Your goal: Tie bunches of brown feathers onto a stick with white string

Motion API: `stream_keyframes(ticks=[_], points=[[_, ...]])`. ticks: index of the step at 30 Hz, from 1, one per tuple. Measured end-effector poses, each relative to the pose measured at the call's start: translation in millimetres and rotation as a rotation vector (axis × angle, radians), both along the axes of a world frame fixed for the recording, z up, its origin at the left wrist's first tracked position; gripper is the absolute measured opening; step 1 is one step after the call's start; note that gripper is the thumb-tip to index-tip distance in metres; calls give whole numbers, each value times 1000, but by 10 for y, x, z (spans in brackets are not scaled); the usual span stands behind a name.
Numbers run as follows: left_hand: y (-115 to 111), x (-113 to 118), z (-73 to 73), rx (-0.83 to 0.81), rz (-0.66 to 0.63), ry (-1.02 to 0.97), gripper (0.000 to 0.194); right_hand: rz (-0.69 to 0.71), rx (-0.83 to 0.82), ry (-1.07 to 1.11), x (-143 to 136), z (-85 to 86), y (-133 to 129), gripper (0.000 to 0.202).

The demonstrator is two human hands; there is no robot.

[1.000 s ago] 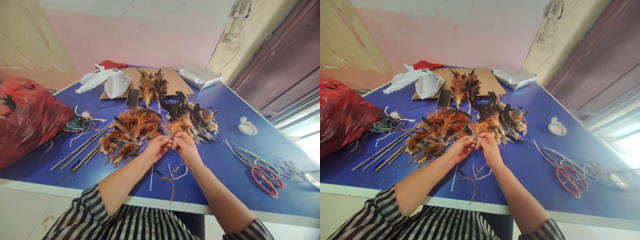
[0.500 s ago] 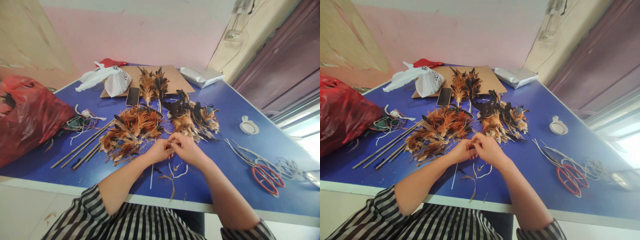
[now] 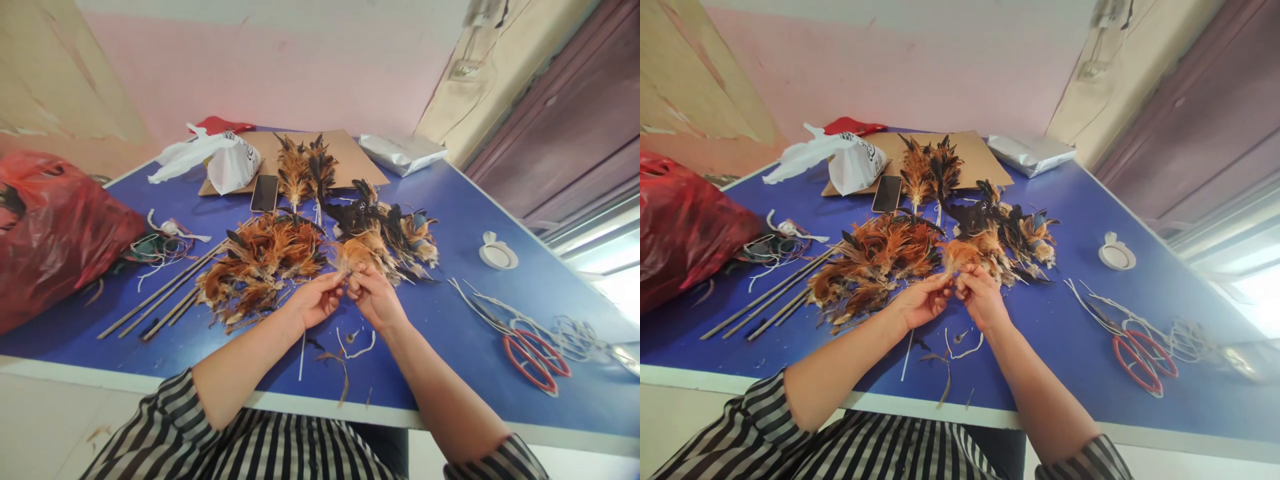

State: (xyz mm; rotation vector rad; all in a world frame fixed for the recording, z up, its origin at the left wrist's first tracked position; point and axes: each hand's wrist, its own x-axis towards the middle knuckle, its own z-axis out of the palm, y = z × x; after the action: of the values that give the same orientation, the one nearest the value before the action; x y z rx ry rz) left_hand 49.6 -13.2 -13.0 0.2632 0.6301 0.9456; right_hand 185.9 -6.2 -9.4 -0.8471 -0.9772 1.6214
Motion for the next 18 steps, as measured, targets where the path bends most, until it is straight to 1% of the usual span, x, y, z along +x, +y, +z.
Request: stream_keyframes(ticks=[4,7,9,12,15,17,18], points=[[3,-12,20,-31,43,-3,7,-54,174,-191,-13,7,-47,14],[3,-16,33,-48,51,26,7,-65,315,-419,-10,8,-69,15],[1,-11,36,-47,52,53,8,-104,435,-587,-2,16,-83,18],[-11,9,31,-1,70,105,7,-175,602,-806,12,40,-109,22],[-35,37,28,78,108,196,10,-190,686,-952,21,74,-140,16],[-56,55,33,143,133,291,13,-183,704,-993,24,100,-158,12],[-66,64,37,179,145,348,15,-178,697,-996,25,112,-164,13]])
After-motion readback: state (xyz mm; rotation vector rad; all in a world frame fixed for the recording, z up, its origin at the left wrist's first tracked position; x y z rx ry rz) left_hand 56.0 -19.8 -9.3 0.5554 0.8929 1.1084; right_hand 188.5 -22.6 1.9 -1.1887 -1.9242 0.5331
